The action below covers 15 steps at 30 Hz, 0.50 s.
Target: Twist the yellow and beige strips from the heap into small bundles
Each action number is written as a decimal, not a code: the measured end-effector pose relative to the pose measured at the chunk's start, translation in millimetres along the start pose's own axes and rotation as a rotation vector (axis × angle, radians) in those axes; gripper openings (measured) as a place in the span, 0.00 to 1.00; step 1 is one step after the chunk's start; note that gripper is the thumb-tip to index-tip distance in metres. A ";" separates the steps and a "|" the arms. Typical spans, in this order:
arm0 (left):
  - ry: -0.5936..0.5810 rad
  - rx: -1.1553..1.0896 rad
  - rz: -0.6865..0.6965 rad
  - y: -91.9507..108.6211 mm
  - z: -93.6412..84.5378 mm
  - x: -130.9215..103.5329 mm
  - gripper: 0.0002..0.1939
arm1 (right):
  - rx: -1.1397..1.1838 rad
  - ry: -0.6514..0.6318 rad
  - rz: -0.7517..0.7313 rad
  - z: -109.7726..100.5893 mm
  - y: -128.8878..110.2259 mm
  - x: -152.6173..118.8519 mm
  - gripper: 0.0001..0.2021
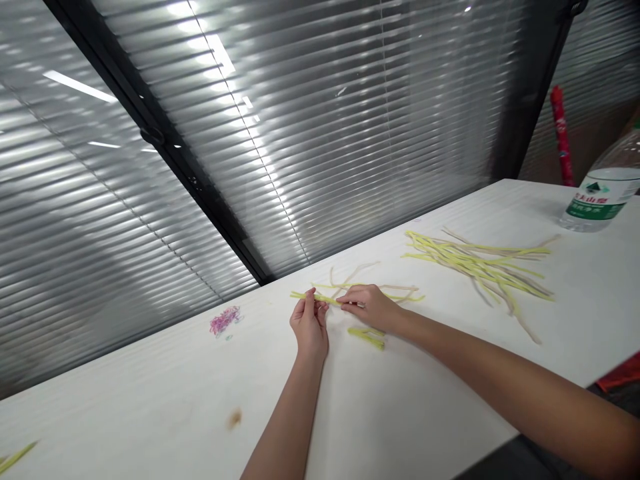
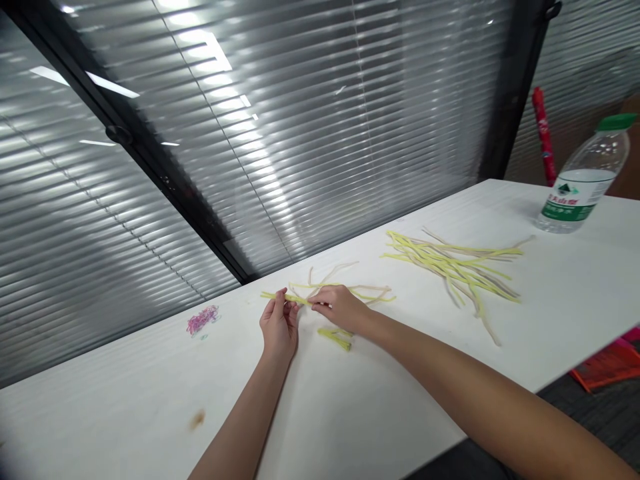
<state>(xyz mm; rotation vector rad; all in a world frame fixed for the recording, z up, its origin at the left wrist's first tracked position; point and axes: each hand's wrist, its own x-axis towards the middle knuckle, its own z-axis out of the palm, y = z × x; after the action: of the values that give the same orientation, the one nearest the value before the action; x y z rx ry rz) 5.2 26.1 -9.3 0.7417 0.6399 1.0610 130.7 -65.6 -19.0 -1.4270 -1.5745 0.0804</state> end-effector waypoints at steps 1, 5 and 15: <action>0.009 -0.008 0.004 0.1 0.2 0.1 0.20 | 0.004 0.015 -0.004 0.9 0.4 -0.7 0.10; 0.050 -0.027 0.021 0.8 0.3 0.1 0.21 | 0.085 0.056 -0.081 3.0 -2.3 -3.8 0.13; -0.075 0.126 -0.042 -1.6 -1.4 0.4 0.19 | 0.192 0.058 -0.256 0.9 -8.3 -1.9 0.17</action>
<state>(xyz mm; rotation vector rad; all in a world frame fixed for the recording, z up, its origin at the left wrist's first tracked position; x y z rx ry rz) 5.1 26.4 -11.5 0.8703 0.6595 0.9560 123.8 -69.2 -15.5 -1.0634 -1.6416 0.0367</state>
